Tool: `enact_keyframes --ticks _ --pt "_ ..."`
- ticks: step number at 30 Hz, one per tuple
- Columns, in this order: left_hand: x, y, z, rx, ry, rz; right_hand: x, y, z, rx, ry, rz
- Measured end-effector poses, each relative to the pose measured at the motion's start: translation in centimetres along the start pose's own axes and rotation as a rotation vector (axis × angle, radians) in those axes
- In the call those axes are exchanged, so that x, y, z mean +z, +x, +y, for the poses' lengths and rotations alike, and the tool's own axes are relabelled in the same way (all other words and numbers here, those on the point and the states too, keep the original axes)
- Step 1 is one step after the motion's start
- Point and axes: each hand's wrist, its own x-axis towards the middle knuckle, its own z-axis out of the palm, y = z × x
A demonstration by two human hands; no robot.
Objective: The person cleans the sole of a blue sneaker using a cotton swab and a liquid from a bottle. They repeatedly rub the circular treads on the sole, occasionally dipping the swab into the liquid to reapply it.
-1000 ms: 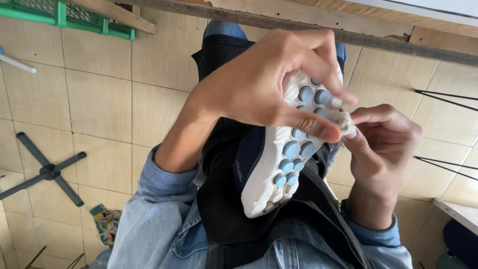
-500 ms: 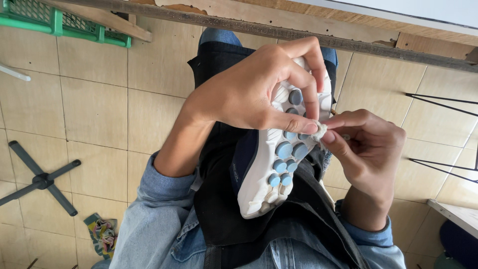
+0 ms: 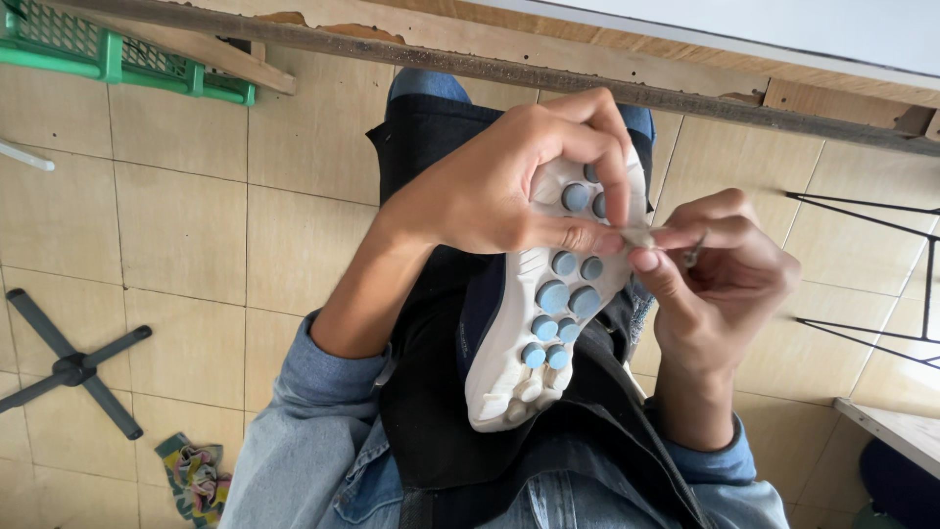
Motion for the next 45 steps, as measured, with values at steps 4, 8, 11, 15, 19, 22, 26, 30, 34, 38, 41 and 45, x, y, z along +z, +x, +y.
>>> enact_keyframes --ticks 4,8,11,15,19,22,26,30,34,38,41,45 --pt "0.1 -0.2 -0.2 -0.03 0.013 0.059 -0.9 0.8 2.2 -0.332 -0.175 0.093" --pt "0.3 0.1 -0.5 -0.009 0.035 0.05 -1.0 0.8 3.1 -0.635 -0.251 0.082" --pt "0.4 0.3 -0.8 -0.019 0.041 0.055 0.8 0.8 0.1 -0.555 -0.344 0.112" --pt "0.2 0.1 -1.0 -0.001 0.047 0.058 0.1 1.0 -0.4 -0.431 -0.288 0.012" --pt "0.1 0.1 -1.2 -0.031 0.066 0.049 0.7 1.2 -1.5 -0.232 -0.22 -0.008" --pt "0.2 0.1 -1.1 -0.045 0.074 0.05 0.7 1.0 -1.6 -0.191 -0.25 0.042" --pt "-0.1 0.1 -1.1 -0.035 0.096 0.046 -3.7 -0.5 2.1 -0.539 -0.452 -0.047" --pt "-0.1 0.2 -0.7 -0.01 0.09 0.037 -0.8 -0.4 -1.9 -0.534 -0.636 0.019" --pt "-0.2 0.2 -0.8 0.033 0.114 0.012 -0.8 -0.2 -1.8 -0.559 -0.652 0.025" --pt "-0.7 0.0 -0.4 0.081 0.078 -0.045 -0.7 -0.2 -1.8 -0.561 -0.649 0.0" --pt "-0.8 0.0 -0.1 0.077 0.086 -0.057 -0.9 -0.7 -1.4 -0.515 -0.616 0.006" --pt "-1.0 0.1 0.0 0.051 0.083 -0.075 -0.9 -0.6 -1.5 -0.492 -0.598 -0.003"
